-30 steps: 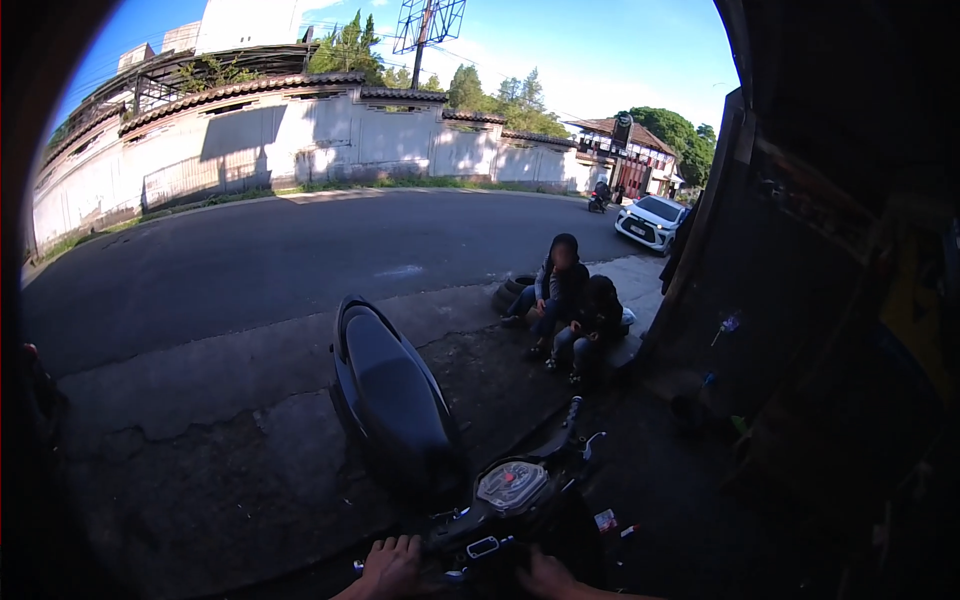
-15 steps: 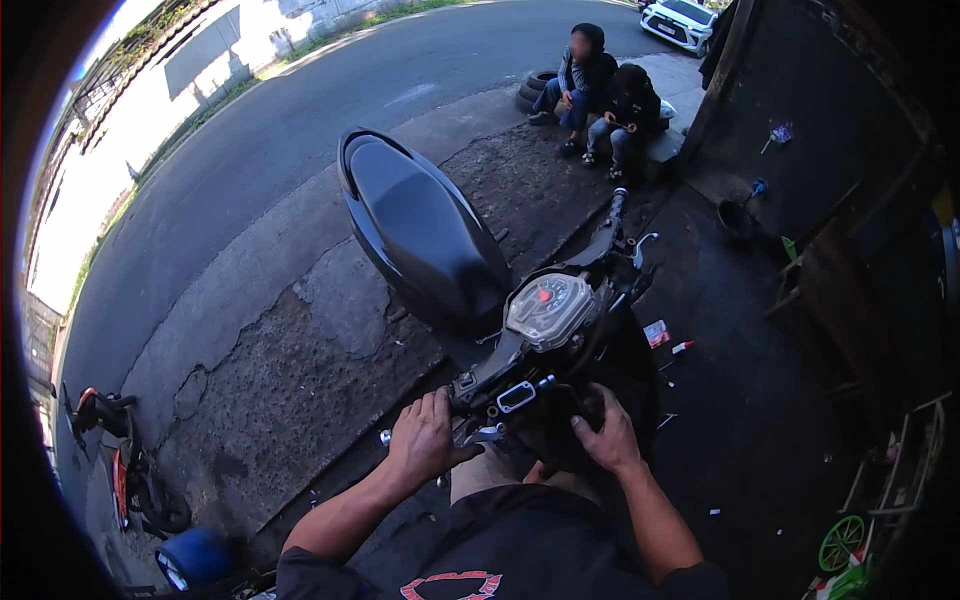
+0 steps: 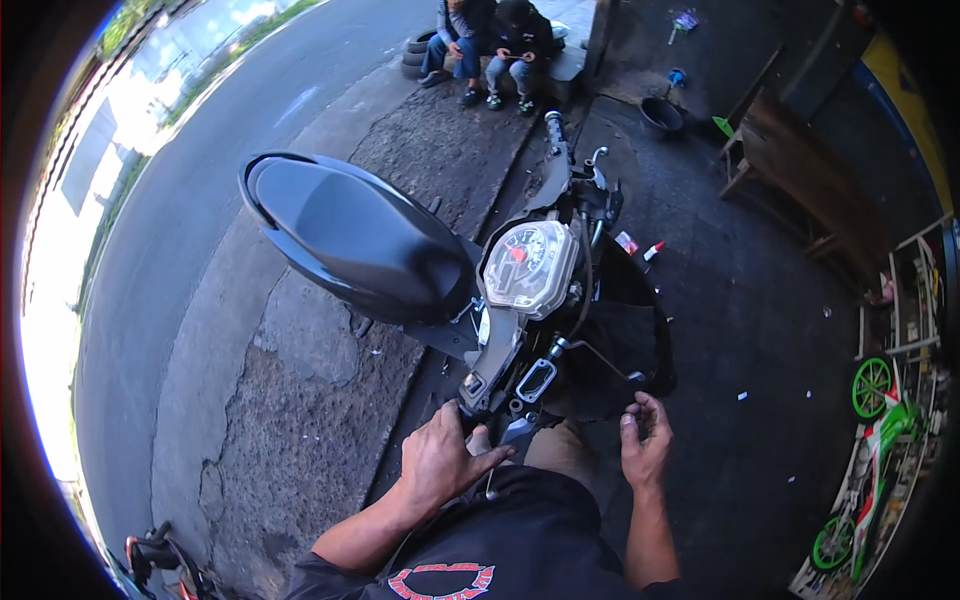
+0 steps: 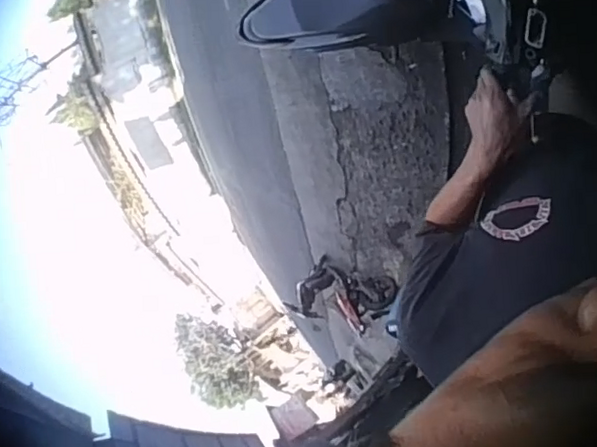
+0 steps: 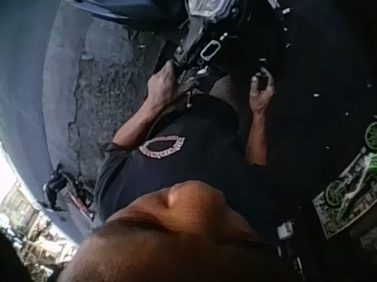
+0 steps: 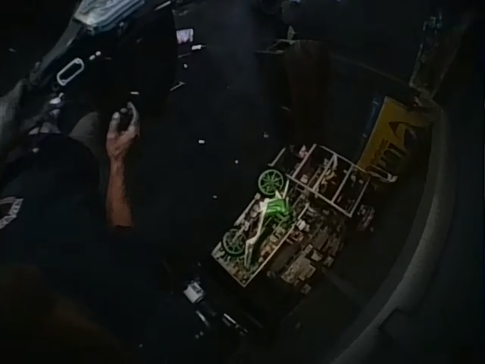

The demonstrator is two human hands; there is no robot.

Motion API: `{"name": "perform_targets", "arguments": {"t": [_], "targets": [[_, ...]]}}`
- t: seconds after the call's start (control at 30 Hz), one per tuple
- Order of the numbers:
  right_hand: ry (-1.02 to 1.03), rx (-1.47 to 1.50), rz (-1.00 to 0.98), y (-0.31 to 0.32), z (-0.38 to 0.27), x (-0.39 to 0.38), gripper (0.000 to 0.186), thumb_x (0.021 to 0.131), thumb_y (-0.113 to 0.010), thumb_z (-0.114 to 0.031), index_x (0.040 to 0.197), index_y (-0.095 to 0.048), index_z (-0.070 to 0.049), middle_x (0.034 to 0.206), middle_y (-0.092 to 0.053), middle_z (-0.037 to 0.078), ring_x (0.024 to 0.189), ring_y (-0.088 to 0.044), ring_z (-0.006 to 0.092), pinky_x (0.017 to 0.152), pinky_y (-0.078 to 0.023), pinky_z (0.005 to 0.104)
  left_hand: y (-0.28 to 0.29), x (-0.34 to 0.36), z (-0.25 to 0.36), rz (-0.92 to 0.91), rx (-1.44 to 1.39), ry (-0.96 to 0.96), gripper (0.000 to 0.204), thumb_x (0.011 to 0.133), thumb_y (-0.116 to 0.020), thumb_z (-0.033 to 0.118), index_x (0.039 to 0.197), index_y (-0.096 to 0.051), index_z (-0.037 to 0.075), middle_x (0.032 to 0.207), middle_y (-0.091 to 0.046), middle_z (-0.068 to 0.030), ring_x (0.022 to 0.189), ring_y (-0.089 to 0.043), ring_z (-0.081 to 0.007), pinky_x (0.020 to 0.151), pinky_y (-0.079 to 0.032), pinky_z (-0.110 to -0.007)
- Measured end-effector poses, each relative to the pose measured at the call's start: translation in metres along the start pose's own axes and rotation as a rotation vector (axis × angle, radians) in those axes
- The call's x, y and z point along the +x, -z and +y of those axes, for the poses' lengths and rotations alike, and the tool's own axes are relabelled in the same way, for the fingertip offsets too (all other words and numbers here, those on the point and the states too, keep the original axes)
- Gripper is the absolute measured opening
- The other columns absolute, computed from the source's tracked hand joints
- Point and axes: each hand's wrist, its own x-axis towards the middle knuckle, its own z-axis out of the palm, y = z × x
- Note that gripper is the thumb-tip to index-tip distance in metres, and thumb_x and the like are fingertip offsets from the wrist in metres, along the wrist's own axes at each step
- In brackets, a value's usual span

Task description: Repairing the front panel and handlebars of a motorcycle.

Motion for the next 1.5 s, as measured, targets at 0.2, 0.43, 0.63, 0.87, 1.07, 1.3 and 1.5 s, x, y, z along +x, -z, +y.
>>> {"name": "perform_targets", "arguments": {"t": [0.2,0.43,0.63,0.87,1.07,1.3,1.5], "targets": [[-0.07,-0.066,0.054,-0.035,-0.003,-0.052,0.034,0.081,-0.067,-0.001,0.115,-0.061,0.002,0.093,-0.063,0.008,0.078,-0.061,0.0161,0.073,-0.052,0.0281,-0.013,0.058,-0.057,-0.907,-1.057,0.12,0.079,0.073,-0.078,0.039,0.132,-0.049,-0.004,0.11,-0.067,-0.021,0.101,-0.066,-0.0324,0.092,-0.048,-0.042],[-0.103,-0.14,0.083,-0.097,0.017,-0.035,0.052,0.081,-0.072,-0.011,0.128,-0.052,0.001,0.115,-0.054,0.018,0.096,-0.06,0.029,0.085,-0.052,0.0362,-0.04,0.063,-0.068,-1.265,-1.572,0.231,0.083,0.071,-0.073,0.036,0.135,-0.042,-0.007,0.121,-0.057,-0.024,0.11,-0.059,-0.0361,0.103,-0.041,-0.048],[0.002,-0.164,0.201,-0.104,0.027,-0.036,0.054,0.081,-0.073,-0.015,0.129,-0.053,-0.001,0.117,-0.054,0.015,0.091,-0.059,0.0243,0.081,-0.05,0.0351,-0.037,0.064,-0.067,-1.26,-1.536,0.25,0.085,0.069,-0.075,0.034,0.138,-0.038,0.0,0.123,-0.055,-0.0257,0.113,-0.057,-0.0404,0.105,-0.039,-0.054],[-0.065,-0.286,0.453,-0.081,0.041,-0.017,0.045,0.085,-0.066,-0.017,0.125,-0.055,0.0,0.121,-0.053,0.018,0.108,-0.056,0.034,0.095,-0.045,0.0415,-0.034,0.066,-0.065,-1.224,-1.437,0.243,0.081,0.067,-0.076,0.035,0.132,-0.044,-0.003,0.112,-0.06,-0.0249,0.11,-0.059,-0.0411,0.1,-0.042,-0.055],[-0.109,-0.29,0.469,-0.067,0.053,-0.012,0.045,0.087,-0.066,-0.018,0.126,-0.054,0.001,0.125,-0.051,0.021,0.114,-0.055,0.0383,0.094,-0.047,0.0432,-0.03,0.067,-0.059,-1.164,-1.32,0.2,0.077,0.066,-0.076,0.035,0.126,-0.05,-0.005,0.106,-0.062,-0.0221,0.102,-0.061,-0.0374,0.095,-0.047,-0.048],[-0.084,-0.336,0.497,-0.068,0.067,0.0,0.045,0.085,-0.069,-0.018,0.125,-0.058,-0.002,0.122,-0.054,0.018,0.113,-0.056,0.0353,0.092,-0.048,0.041,-0.033,0.064,-0.053,-1.229,-1.435,0.323,0.076,0.064,-0.077,0.033,0.124,-0.051,-0.004,0.109,-0.063,-0.0227,0.099,-0.064,-0.0373,0.09,-0.05,-0.048],[-0.037,-0.257,0.485,-0.079,0.087,0.01,0.047,0.081,-0.071,-0.015,0.126,-0.059,-0.004,0.111,-0.055,0.014,0.105,-0.054,0.0319,0.092,-0.043,0.0412,-0.039,0.071,-0.069,-1.224,-1.42,0.223,0.062,0.066,-0.076,0.029,0.115,-0.057,-0.002,0.095,-0.065,-0.0184,0.087,-0.065,-0.034,0.082,-0.053,-0.045]]}}
